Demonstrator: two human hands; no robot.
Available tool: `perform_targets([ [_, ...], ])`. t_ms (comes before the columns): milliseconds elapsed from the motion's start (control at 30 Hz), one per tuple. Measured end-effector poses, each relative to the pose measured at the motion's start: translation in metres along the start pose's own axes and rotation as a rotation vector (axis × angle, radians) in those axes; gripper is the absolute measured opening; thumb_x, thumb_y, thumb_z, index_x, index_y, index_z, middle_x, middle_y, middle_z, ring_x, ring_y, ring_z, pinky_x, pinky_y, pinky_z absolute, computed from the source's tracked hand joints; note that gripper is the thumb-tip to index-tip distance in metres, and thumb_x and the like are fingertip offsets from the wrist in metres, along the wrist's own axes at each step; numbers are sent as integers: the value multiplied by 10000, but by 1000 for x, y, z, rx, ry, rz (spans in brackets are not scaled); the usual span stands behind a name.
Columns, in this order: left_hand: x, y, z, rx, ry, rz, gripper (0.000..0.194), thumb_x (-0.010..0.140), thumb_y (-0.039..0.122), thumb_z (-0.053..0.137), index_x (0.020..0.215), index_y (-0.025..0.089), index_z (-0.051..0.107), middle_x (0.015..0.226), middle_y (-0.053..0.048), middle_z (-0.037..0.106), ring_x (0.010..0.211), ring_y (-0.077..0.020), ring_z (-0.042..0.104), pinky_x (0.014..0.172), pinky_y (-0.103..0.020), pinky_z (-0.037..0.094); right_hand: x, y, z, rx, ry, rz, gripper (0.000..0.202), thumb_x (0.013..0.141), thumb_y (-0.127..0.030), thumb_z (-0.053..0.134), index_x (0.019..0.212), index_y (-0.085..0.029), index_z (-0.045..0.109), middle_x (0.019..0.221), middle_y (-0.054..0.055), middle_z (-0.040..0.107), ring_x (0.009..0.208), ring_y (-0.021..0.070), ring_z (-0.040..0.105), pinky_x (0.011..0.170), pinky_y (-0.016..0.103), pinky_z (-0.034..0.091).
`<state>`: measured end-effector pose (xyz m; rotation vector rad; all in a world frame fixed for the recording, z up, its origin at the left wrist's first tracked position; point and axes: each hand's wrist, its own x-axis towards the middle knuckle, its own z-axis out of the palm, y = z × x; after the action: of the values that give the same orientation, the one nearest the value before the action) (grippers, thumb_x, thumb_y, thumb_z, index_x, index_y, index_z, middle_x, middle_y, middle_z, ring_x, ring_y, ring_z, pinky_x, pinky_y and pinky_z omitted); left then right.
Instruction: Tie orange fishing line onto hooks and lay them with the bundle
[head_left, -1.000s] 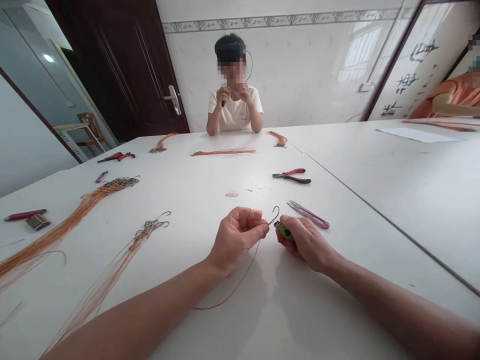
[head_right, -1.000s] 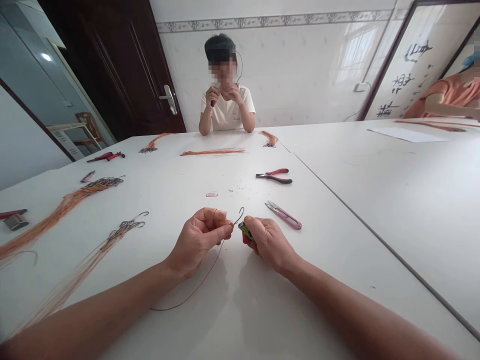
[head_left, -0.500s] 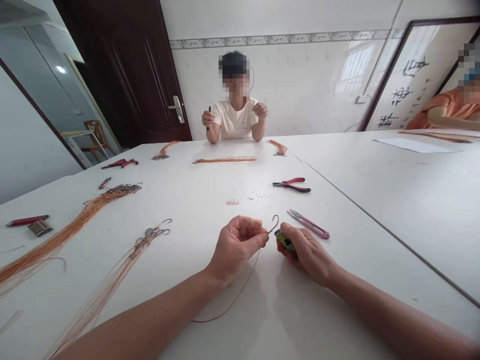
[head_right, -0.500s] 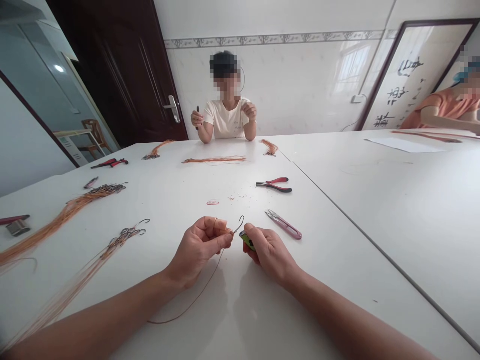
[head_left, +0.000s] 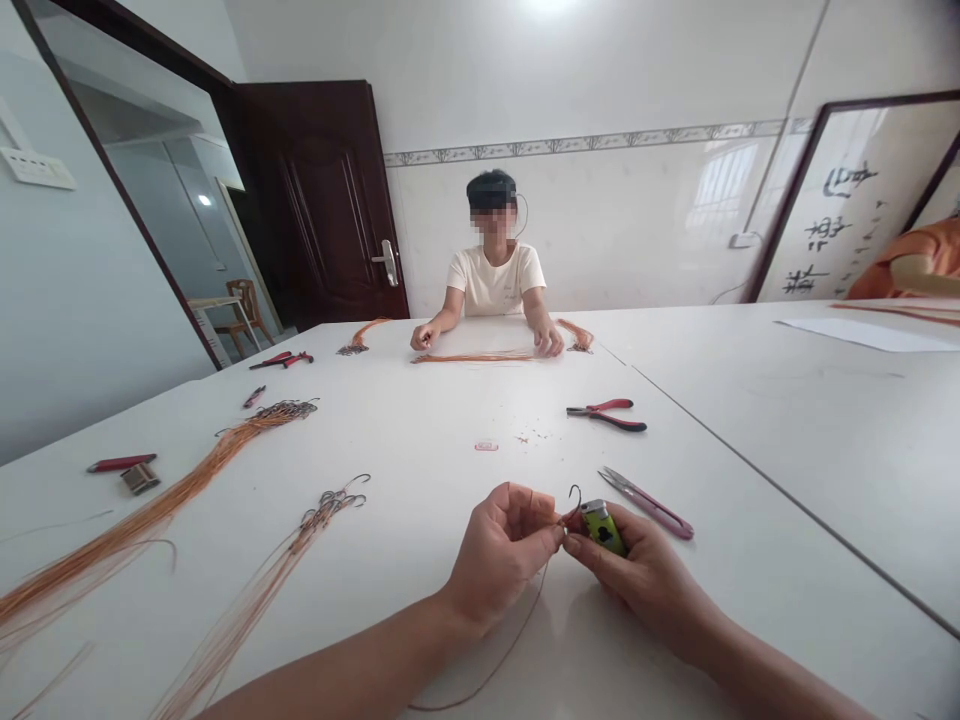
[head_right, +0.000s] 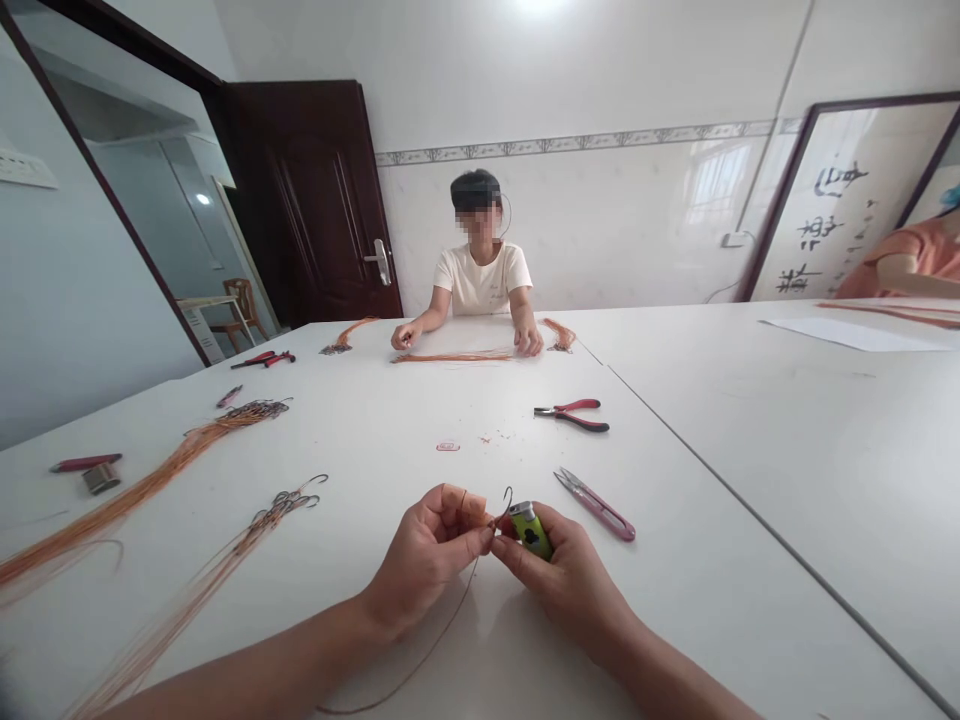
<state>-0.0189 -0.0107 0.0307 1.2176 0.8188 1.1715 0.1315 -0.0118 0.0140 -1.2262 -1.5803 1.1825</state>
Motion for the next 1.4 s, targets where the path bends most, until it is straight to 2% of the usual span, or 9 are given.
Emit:
perform_targets([
  [133,0,0,-2,50,0,-16,139,692,149,605,775,167,496,684,23,521,651,-78,476,629,-221,385,2,2,-1,-55,24,-9,271,784,-435,459,735,-172,503,518,-50,368,431,63,303,424,213,261],
  [367,-1,2,-5,124,66,-48,143,701,184,598,815,180,511,722,3,555,643,-84,474,591,-205,372,10,10,-12,-792,156,-225,160,787,-314,448,758,-186,540,759,37,522,713,171,476,590,279,347],
  [467,-3,2,-4,108,62,-43,151,685,194,615,806,184,526,733,1,557,669,-92,486,612,-207,384,13,12,-13,-940,165,-276,139,771,-283,469,750,-187,568,777,52,534,762,202,482,662,339,366],
  [567,-4,2,-2,94,72,-26,168,662,204,635,798,190,537,728,7,556,676,-95,494,621,-206,392,10,7,-13,-877,175,-385,153,753,-234,491,866,-212,593,821,51,566,835,217,487,755,394,362],
  [667,-4,0,-1,89,54,14,165,656,214,643,780,185,539,717,10,543,664,-99,496,624,-214,401,2,-3,-10,-578,130,-449,221,756,-219,493,958,-216,583,884,47,587,876,188,508,771,343,399],
  [767,-3,-2,-1,93,9,59,137,680,224,626,766,181,530,719,12,517,682,-108,497,641,-226,408,-4,-9,-4,-286,74,-307,183,757,-300,521,887,-211,614,862,33,607,822,158,542,722,284,438],
  [933,-3,-3,-1,109,-19,92,101,719,219,593,737,184,499,708,28,467,679,-92,458,641,-216,393,-3,-8,3,-80,64,-172,218,747,-365,541,852,-200,638,831,27,639,768,154,566,704,268,443],
  [1233,-3,2,1,141,-19,95,127,708,245,613,732,184,505,689,26,466,656,-92,447,604,-210,379,-6,-18,0,-214,111,-290,157,771,-258,477,705,-179,597,634,-10,572,615,110,499,566,208,379],
  [1400,-2,5,-1,205,-9,43,175,720,267,598,859,201,518,717,9,518,670,-105,468,617,-220,395,-5,-21,-4,-271,110,-342,169,782,-229,440,684,-172,566,640,-10,573,611,100,488,562,204,359],
])
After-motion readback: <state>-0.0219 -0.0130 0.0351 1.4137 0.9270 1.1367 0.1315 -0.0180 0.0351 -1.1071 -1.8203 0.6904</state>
